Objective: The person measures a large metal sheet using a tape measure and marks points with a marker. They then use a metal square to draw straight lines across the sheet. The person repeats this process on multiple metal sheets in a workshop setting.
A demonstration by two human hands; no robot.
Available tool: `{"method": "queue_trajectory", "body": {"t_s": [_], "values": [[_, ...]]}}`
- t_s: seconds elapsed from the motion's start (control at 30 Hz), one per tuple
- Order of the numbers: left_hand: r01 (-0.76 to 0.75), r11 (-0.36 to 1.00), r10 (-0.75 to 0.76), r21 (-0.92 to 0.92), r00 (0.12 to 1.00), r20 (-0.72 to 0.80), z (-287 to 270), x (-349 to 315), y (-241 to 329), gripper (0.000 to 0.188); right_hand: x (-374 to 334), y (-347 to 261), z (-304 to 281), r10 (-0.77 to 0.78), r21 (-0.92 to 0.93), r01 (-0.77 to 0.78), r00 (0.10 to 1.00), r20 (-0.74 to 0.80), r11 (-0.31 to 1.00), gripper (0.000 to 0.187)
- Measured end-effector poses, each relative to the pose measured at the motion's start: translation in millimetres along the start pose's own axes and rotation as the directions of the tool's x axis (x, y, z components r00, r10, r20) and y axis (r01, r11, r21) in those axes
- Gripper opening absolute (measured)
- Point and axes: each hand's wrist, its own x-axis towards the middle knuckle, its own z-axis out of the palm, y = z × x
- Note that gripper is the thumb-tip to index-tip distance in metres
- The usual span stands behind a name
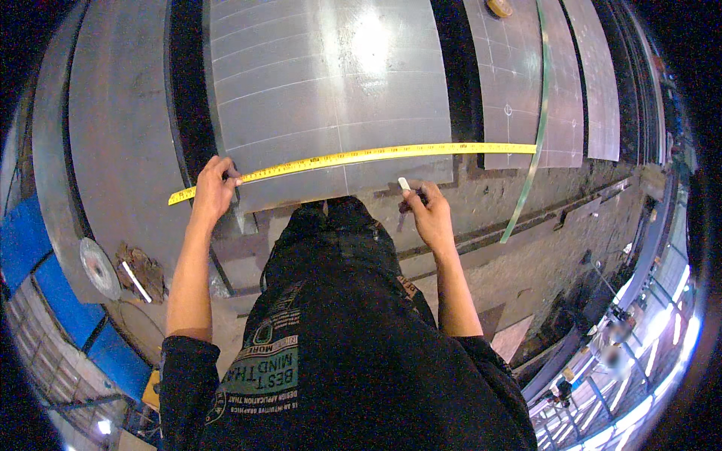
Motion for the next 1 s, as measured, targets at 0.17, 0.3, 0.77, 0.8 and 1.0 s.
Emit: {"method": "queue_trajectory", "body": {"t_s": [0.17, 0.3, 0.77, 0.8, 1.0], "values": [[0.044, 0.999, -0.045, 0.009, 0.999, 0.031, 1, 2, -2, 0.019, 9, 12, 13, -0.020, -0.161, 0.003, 0.995, -0.100, 0.987, 0.025], [-0.017, 1.000, 0.017, 0.016, 0.999, -0.030, 0, 1, 6, 0.022, 20, -3, 0, -0.158, -0.299, 0.100, 0.972, -0.176, 0.949, 0.025], [0.033, 0.999, -0.033, 0.017, 0.999, 0.034, -1, 4, 10, 0.024, 31, -16, 29, -0.105, -0.266, 0.034, 0.961, -0.257, 0.963, 0.022], [0.025, 0.999, -0.026, 0.027, 0.999, 0.030, -2, 5, 12, 0.024, 32, -18, 29, -0.086, -0.250, 0.022, 0.965, -0.249, 0.968, 0.022], [0.112, 0.994, -0.113, 0.012, 0.989, 0.097, -3, 7, 6, 0.023, 34, -20, 27, -0.073, -0.242, 0.017, 0.971, -0.226, 0.970, 0.020]]}}
